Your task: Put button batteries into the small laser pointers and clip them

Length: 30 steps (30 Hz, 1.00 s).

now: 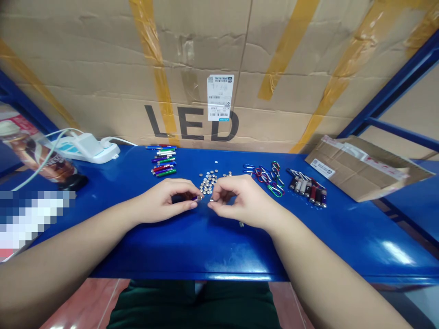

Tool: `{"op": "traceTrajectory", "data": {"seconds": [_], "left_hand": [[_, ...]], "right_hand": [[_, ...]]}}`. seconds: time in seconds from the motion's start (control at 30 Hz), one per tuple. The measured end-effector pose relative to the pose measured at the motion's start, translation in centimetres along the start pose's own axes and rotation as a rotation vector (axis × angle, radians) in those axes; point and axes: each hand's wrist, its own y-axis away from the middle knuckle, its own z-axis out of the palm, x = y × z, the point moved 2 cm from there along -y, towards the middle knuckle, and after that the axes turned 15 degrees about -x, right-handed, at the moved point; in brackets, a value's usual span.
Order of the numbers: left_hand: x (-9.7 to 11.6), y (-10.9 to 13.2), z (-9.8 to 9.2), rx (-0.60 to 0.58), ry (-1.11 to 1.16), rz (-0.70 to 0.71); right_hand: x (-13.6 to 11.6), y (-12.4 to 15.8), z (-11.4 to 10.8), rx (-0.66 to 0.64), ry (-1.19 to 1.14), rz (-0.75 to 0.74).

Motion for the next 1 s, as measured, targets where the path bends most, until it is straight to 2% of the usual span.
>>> {"op": "traceTrajectory", "data": {"seconds": [0.3,0.47,0.57,0.8,1.0], "left_hand": [[0.3,-0.1,0.1,-0.033,-0.038,0.006],[0.4,-0.2,0.1,-0.04,-0.025,-0.001],[0.4,-0.2,0.1,-0.043,-0.018,0.006],[0.3,-0.1,0.1,-0.037,-0.011,-0.012],[0.1,-0.4,0.3,-0.04,0.082,-0.06]], "right_hand": [[0.4,-1.0,1.4,0.107,0.029,-0.029],[0.8,-1.0,1.7,0.118,-0.156,0.048],[0.9,-1.0,1.9,0.09,-0.2,0.037],[0.7,-1.1,1.4,0.082,0.04,-0.077],[0.6,-1.2,1.4,0.09,0.129,-0.156]]}}
